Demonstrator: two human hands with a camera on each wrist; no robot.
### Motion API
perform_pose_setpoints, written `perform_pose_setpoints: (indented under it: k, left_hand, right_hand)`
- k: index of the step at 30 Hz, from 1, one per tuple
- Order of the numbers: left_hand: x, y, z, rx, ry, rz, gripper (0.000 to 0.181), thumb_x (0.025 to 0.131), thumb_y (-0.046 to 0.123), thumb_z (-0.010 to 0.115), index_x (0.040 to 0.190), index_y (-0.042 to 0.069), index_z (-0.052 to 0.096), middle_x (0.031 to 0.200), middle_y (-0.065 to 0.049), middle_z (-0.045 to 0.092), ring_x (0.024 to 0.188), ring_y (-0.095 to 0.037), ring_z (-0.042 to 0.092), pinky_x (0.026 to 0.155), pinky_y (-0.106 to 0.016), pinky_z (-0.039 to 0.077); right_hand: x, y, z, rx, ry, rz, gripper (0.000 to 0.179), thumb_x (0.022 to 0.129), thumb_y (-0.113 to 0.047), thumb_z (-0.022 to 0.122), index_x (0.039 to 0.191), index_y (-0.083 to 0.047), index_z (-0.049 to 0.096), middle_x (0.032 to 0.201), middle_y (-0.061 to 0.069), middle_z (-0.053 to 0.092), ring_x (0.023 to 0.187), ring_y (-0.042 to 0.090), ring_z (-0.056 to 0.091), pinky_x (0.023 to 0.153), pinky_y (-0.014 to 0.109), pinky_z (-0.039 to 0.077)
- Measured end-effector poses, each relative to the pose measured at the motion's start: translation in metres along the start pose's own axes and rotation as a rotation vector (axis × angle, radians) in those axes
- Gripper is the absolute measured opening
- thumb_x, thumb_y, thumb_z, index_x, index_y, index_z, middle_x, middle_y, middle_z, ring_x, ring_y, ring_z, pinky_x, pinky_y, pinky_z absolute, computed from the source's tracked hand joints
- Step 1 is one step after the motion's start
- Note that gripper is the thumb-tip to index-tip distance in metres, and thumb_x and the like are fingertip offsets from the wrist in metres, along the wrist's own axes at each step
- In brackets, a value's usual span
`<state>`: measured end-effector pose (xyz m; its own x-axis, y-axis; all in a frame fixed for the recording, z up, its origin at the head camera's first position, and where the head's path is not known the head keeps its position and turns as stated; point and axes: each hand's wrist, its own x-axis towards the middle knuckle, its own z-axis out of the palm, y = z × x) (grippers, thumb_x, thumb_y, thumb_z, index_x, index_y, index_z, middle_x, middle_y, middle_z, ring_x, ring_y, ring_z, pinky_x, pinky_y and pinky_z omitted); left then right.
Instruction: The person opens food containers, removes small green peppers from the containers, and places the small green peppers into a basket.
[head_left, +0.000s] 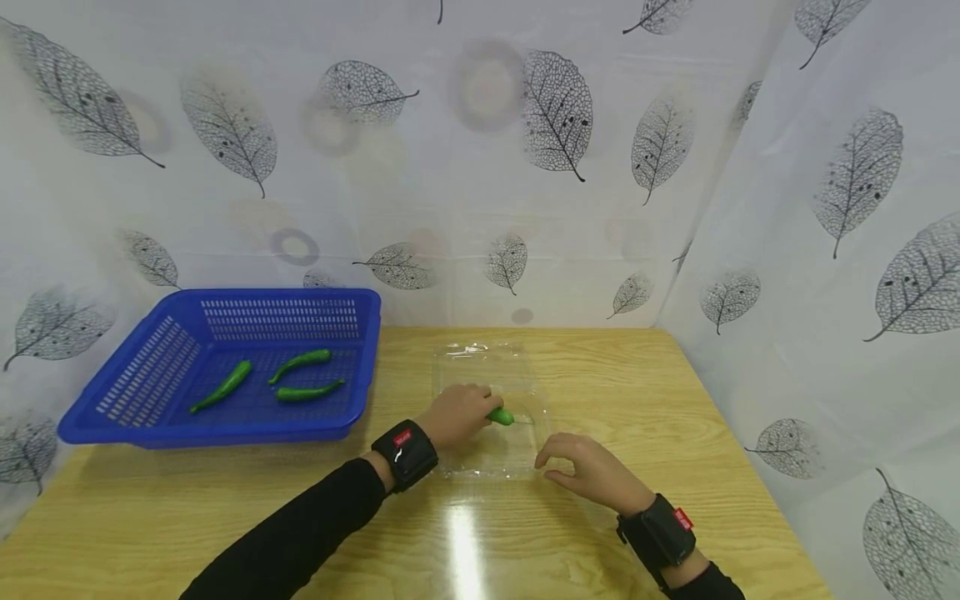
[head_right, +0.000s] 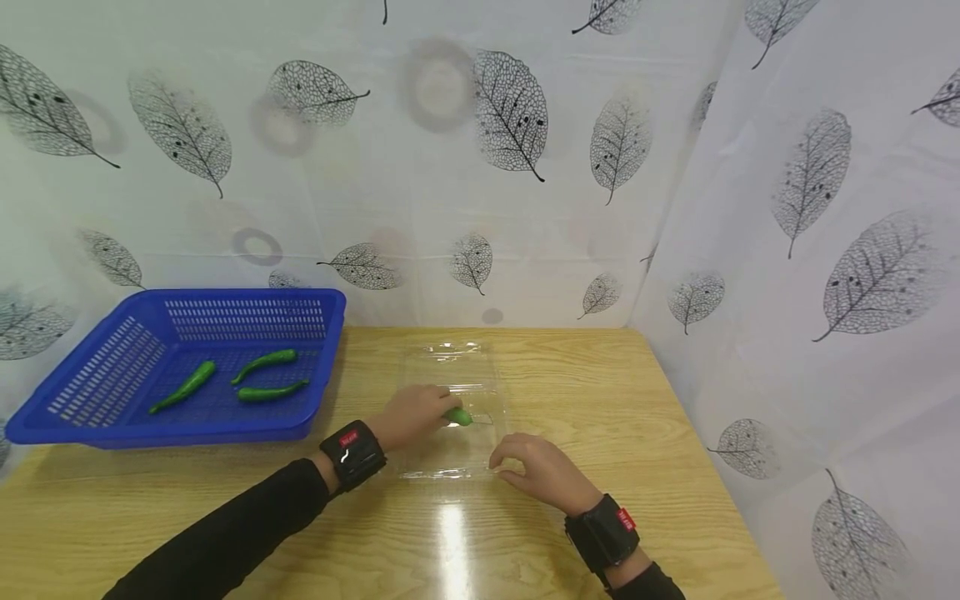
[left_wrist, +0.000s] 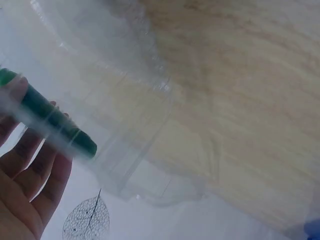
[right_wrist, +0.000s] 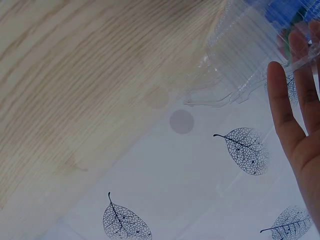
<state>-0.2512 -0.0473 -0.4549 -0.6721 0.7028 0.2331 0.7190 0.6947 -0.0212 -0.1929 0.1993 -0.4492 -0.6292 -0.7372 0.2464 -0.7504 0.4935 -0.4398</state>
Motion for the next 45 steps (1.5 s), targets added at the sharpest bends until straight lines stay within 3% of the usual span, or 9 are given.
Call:
perform_pose_setpoints:
  k: [5,11,18,26,35,45]
  left_hand:
    - [-0.003,-0.004,-0.019,-0.028,0.060,-0.016,0.021,0.084,0.022,0.070,0.102,0.014,0.063,0.088,0.000,0.063,0.075,-0.012,0.062,0.066,-0.025,0.053]
    - [-0.010,-0.010,-0.040,-0.055,0.081,-0.056,0.020,0.082,0.018,0.071,0.100,0.013,0.064,0.085,0.000,0.062,0.074,-0.012,0.061,0.064,-0.026,0.052]
    - [-0.021,-0.019,-0.055,-0.065,0.132,-0.085,0.015,0.083,0.020,0.071,0.095,0.014,0.064,0.080,0.002,0.061,0.070,-0.011,0.060,0.061,-0.025,0.051]
    - [-0.034,-0.033,-0.075,-0.114,0.121,-0.132,0.019,0.085,0.018,0.069,0.101,0.011,0.063,0.090,-0.002,0.066,0.081,-0.017,0.066,0.070,-0.031,0.054]
    - [-0.053,-0.050,-0.102,-0.046,0.144,-0.210,0.024,0.083,0.020,0.071,0.105,0.012,0.063,0.089,-0.004,0.069,0.075,-0.020,0.067,0.064,-0.037,0.054]
    - [-0.082,-0.079,-0.127,-0.037,0.103,-0.327,0.031,0.085,0.021,0.069,0.113,0.008,0.062,0.091,-0.005,0.068,0.082,-0.021,0.066,0.070,-0.040,0.054]
  right_hand:
    - [0.000,0.001,0.001,-0.002,-0.001,0.008,0.022,0.076,-0.003,0.074,0.094,-0.013,0.068,0.092,-0.006,0.066,0.087,0.011,0.063,0.077,0.026,0.053]
    - [0.000,0.002,0.001,-0.017,0.016,-0.011,0.022,0.075,-0.003,0.075,0.093,-0.013,0.068,0.092,-0.005,0.066,0.087,0.012,0.064,0.076,0.026,0.054]
    - [-0.002,0.003,0.002,-0.020,0.020,-0.011,0.022,0.074,-0.002,0.075,0.093,-0.013,0.068,0.091,-0.006,0.066,0.086,0.011,0.063,0.076,0.025,0.053]
    - [-0.002,0.003,0.002,-0.013,0.008,-0.010,0.022,0.076,-0.002,0.074,0.094,-0.013,0.067,0.091,-0.005,0.066,0.087,0.013,0.063,0.077,0.026,0.053]
    - [0.000,0.002,0.004,-0.013,0.015,-0.019,0.022,0.076,-0.002,0.074,0.094,-0.013,0.067,0.091,-0.005,0.066,0.087,0.012,0.063,0.077,0.025,0.053]
    - [-0.001,0.003,0.002,-0.039,0.013,-0.013,0.022,0.076,-0.003,0.074,0.094,-0.013,0.067,0.092,-0.005,0.065,0.088,0.013,0.064,0.078,0.026,0.053]
